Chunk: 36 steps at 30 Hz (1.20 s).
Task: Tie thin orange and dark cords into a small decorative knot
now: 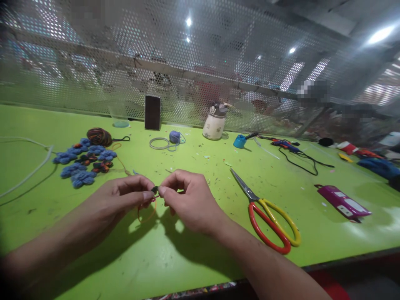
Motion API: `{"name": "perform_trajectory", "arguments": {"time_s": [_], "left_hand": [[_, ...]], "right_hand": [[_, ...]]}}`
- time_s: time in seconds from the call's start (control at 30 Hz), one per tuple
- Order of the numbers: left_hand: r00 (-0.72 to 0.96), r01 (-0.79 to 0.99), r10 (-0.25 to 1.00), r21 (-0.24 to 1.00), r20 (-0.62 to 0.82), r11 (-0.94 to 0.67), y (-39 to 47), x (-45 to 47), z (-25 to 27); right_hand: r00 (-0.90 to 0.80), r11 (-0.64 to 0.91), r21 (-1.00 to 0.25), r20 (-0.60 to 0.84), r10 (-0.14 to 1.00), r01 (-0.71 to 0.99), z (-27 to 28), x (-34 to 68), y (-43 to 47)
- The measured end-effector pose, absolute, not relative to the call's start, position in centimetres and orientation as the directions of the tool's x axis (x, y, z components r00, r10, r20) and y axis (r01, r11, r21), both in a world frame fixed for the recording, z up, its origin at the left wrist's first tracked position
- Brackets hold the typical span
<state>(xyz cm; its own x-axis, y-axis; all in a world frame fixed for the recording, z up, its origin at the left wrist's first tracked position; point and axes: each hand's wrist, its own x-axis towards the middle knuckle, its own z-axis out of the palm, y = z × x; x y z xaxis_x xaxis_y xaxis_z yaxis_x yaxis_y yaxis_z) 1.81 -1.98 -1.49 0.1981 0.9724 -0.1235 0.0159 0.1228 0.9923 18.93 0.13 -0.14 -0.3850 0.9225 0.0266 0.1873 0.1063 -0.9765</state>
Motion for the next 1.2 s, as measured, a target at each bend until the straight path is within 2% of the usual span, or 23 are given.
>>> {"name": "perform_trajectory", "arguments": {"time_s": [0.23, 0.53, 1.03, 1.2], "left_hand": [[0.22, 0.053, 0.967, 0.992, -0.127, 0.119, -1.8, 1.48, -1.72], [0.193, 0.125, 0.977, 0.99, -0.095, 0.071, -1.86, 1.68, -1.53], [0.174, 0.078, 0.978, 0.992, -0.111, 0.099, -2.15, 1.73, -1.53], [0.179, 0.133, 0.98, 0.989, -0.085, 0.061, -1.89, 1.65, -1.54]], "right_hand": [[-0.399, 0.096, -0.98, 0.018, 0.917, 0.175, -0.03, 18.92, 0.21], [-0.425, 0.205, -0.945, 0.082, 0.902, 0.254, -0.03, 18.91, 0.24], [-0.401, 0.101, -0.975, 0.014, 0.916, 0.196, -0.14, 18.89, 0.24], [-0.399, 0.141, -0.965, 0.042, 0.916, 0.221, -0.14, 18.92, 0.23]]}}
